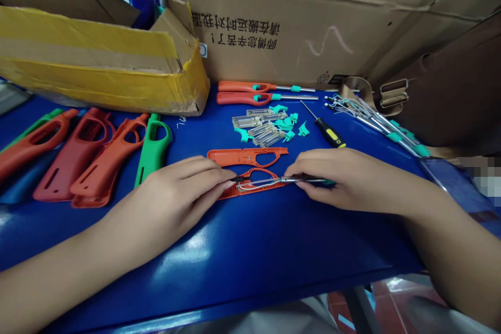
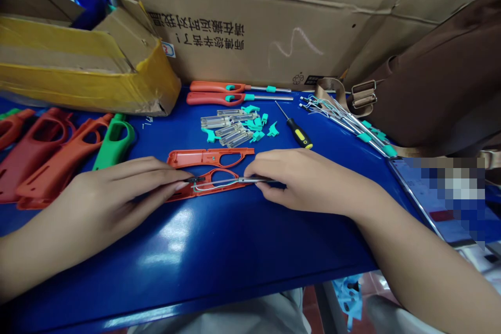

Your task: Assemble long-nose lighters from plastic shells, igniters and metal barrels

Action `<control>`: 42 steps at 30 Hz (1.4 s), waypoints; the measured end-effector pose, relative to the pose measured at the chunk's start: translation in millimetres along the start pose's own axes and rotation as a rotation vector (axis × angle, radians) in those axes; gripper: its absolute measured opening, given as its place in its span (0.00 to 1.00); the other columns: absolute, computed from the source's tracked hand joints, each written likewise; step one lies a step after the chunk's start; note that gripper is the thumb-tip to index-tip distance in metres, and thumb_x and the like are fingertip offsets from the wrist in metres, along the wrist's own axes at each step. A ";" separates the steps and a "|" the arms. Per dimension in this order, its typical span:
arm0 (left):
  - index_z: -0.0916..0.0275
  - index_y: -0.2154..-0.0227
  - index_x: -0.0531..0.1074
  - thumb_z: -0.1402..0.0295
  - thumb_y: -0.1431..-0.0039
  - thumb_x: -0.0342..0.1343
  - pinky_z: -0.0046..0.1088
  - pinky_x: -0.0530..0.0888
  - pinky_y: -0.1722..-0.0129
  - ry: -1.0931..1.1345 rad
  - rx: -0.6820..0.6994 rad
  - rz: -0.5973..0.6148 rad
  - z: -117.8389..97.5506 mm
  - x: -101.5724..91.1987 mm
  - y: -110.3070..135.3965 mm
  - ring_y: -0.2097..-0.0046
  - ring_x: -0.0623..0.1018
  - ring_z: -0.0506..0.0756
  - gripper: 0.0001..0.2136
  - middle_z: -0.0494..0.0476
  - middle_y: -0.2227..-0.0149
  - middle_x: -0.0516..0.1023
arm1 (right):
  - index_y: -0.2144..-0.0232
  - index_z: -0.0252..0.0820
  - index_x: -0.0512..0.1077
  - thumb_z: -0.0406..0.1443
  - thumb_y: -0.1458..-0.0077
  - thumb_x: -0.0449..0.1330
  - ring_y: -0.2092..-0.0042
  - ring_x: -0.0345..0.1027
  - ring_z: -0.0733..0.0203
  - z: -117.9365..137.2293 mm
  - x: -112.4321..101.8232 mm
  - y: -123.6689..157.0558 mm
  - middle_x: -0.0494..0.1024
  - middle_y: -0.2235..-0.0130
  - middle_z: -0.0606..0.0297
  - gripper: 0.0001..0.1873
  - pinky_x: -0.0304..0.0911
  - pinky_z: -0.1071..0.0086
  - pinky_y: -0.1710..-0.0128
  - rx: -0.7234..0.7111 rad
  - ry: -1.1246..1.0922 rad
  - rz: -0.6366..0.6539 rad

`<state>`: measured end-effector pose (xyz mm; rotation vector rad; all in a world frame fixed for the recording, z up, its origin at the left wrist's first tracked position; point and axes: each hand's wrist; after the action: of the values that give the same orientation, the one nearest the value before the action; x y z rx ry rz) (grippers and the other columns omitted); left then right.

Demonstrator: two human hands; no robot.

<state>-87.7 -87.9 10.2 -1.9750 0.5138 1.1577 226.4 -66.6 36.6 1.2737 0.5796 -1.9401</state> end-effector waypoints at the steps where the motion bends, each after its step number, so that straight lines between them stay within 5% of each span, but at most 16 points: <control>1: 0.65 0.55 0.76 0.69 0.27 0.50 0.28 0.78 0.56 -0.006 0.013 0.004 0.2 0.5 0.6 0.59 0.81 0.53 0.10 0.56 0.59 0.81 | 0.50 0.47 0.75 0.34 0.34 0.56 0.55 0.75 0.57 -0.4 0.3 -0.2 0.79 0.53 0.62 0.13 0.67 0.66 0.55 0.000 0.014 0.004; 10: 0.66 0.54 0.78 0.70 0.27 0.50 0.29 0.79 0.56 -0.010 0.018 0.041 -0.2 2.5 -1.0 0.59 0.82 0.53 0.11 0.56 0.59 0.81 | 0.57 0.45 0.79 0.34 0.31 0.55 0.59 0.72 0.60 -0.1 0.3 0.5 0.77 0.56 0.63 0.12 0.64 0.67 0.60 -0.029 0.196 0.023; 24: 0.66 0.54 0.78 0.70 0.28 0.52 0.28 0.79 0.55 -0.020 0.046 -0.018 1.9 7.3 1.8 0.60 0.82 0.53 0.10 0.55 0.59 0.82 | 0.50 0.37 0.76 0.28 0.33 0.54 0.61 0.69 0.56 7.4 11.0 2.1 0.76 0.58 0.60 0.14 0.60 0.63 0.63 -0.124 0.534 0.014; 37: 0.68 0.55 0.79 0.70 0.30 0.55 0.26 0.79 0.56 0.042 0.003 -0.031 1.9 10.3 -0.5 0.60 0.83 0.53 0.09 0.56 0.60 0.83 | 0.59 0.35 0.79 0.25 0.39 0.55 0.65 0.68 0.53 16.8 13.0 -1.6 0.76 0.65 0.60 0.13 0.61 0.60 0.68 -0.141 0.599 0.026; 42: 0.67 0.56 0.79 0.70 0.30 0.55 0.26 0.79 0.56 0.049 0.004 -0.036 1.8 12.0 -2.4 0.60 0.83 0.53 0.09 0.56 0.60 0.83 | 0.50 0.39 0.78 0.33 0.34 0.57 0.57 0.73 0.53 15.9 6.7 1.1 0.80 0.55 0.59 0.13 0.67 0.60 0.58 -0.064 0.424 -0.088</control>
<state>-81.0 -84.5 0.3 -2.0054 0.5032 1.0884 216.4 -80.7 37.0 1.6540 0.9128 -1.7083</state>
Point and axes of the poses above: each hand's wrist, its own y-axis away from the middle knuckle, its own x-axis out of the palm, z = x × y
